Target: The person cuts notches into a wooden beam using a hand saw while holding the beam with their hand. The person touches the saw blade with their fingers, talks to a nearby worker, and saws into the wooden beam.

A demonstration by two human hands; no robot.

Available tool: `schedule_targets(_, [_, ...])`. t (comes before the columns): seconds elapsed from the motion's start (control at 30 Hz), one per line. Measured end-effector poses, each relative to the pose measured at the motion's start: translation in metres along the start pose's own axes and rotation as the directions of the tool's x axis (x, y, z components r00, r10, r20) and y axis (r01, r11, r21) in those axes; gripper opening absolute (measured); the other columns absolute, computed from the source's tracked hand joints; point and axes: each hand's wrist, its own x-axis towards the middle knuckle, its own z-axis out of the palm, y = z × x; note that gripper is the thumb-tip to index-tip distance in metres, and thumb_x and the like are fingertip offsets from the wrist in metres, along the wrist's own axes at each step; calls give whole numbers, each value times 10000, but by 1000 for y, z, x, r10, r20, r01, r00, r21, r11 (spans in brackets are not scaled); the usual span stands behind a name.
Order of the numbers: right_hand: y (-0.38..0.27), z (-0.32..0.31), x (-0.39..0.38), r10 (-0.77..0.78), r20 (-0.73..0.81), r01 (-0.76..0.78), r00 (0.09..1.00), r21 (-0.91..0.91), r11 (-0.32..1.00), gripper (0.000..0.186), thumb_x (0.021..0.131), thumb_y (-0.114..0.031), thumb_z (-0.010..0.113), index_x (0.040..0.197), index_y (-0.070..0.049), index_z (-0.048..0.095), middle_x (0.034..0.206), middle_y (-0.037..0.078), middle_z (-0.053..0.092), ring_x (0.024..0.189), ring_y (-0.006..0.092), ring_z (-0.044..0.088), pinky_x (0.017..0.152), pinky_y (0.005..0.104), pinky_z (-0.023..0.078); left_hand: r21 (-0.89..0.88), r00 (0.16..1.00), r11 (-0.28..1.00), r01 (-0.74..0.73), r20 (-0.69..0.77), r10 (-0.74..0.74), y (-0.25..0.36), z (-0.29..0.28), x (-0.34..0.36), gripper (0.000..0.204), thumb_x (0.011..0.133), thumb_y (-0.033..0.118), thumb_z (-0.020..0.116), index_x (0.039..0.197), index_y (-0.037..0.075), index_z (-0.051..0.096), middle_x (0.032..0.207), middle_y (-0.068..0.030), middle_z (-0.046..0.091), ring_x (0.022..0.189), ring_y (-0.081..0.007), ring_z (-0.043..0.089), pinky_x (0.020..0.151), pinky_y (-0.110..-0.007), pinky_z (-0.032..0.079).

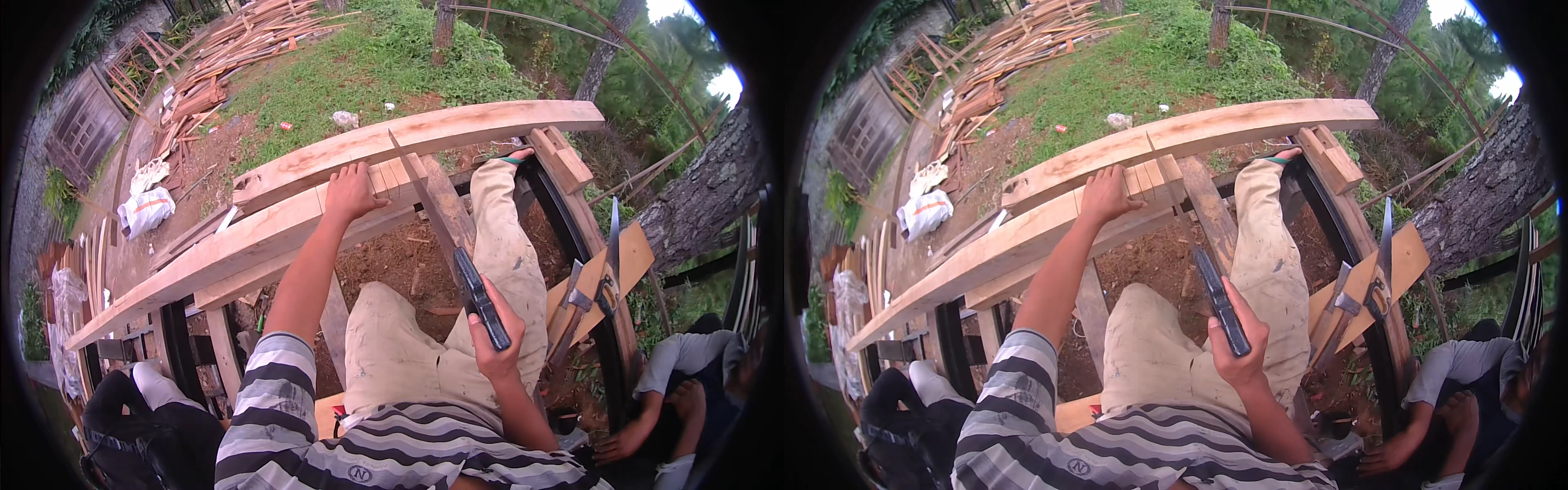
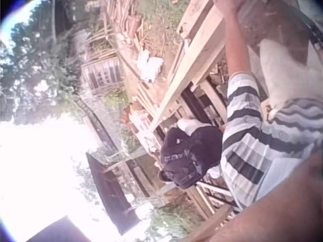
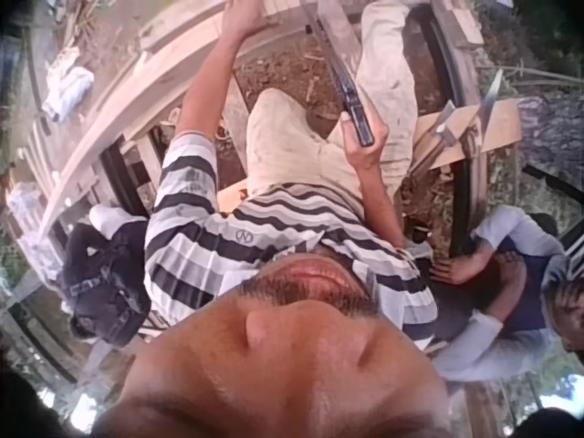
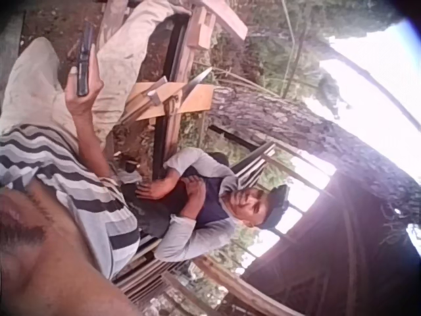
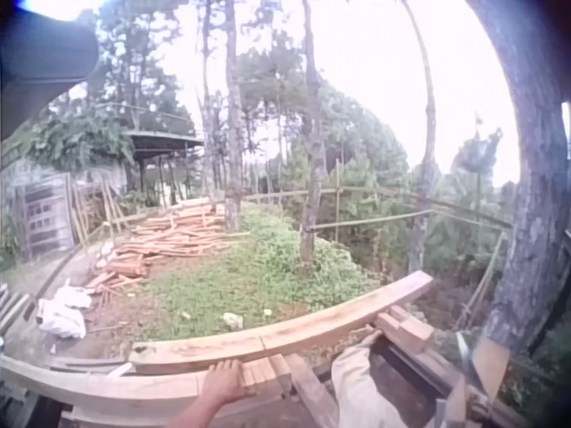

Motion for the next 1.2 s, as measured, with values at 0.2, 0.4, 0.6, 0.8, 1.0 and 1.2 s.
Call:
schedule_targets(0.2, [2, -20, -37, -117, -14, 115, 993, -109, 987, 606, 920, 14, 656, 1504, 162, 593, 1301, 308, 765, 1204, 308, 776, 1057, 383, 575, 25, 1000, 1000, 8, -8, -7, -1, -10, 2, 1046, 733, 708, 945, 1435, 25, 576, 1431, -175, 676, 1390, -348, 622, 1161, -502, 483])
schedule_targets(0.4, [15, 21, 29, -209, -45, 207, 977, -47, 977, 601, 936, -6, 686, 1512, 140, 598, 1211, 233, 793, 998, 157, 744, 910, 293, 575, 8, 999, 1000, -10, -31, 10, 2, 1, 5, 1042, 727, 700, 951, 1430, 25, 581, 1425, -168, 681, 1404, -339, 609, 1168, -495, 478])
schedule_targets(0.6, [3, -8, -44, -229, -24, 220, 973, -199, 955, 586, 954, -15, 676, 1513, 142, 597, 1207, 217, 792, 991, 136, 728, 904, 289, 574, 18, 999, 999, 33, -3, -33, -3, -6, -7, 1038, 733, 683, 956, 1444, 32, 574, 1431, -171, 678, 1403, -341, 609, 1176, -499, 475])
schedule_targets(0.8, [21, 18, 43, 28, -42, -25, 999, 71, 997, 599, 933, 1, 664, 1509, 152, 597, 1204, 227, 793, 1015, 172, 759, 918, 305, 583, -16, 999, 1000, -17, -35, 16, 5, -1, 4, 1045, 740, 695, 947, 1466, 41, 574, 1434, -161, 676, 1408, -341, 609, 1173, -496, 479])
schedule_targets(1.0, [-5, -6, -40, -244, -16, 238, 970, -173, 956, 617, 923, 13, 664, 1524, 134, 599, 1143, 199, 789, 895, 138, 703, 837, 294, 571, 42, 999, 998, 36, -4, -35, -5, -7, -6, 1046, 747, 711, 933, 1481, 56, 578, 1447, -154, 673, 1417, -325, 604, 1185, -498, 470])
schedule_targets(1.2, [17, 28, 55, -81, -29, 82, 996, 15, 997, 601, 955, -20, 692, 1527, 133, 591, 1143, 184, 791, 873, 132, 683, 826, 290, 570, -14, 1000, 1000, 8, -7, -8, 6, -6, 2, 1052, 746, 702, 938, 1488, 52, 571, 1465, -142, 668, 1435, -325, 591, 1192, -499, 464])
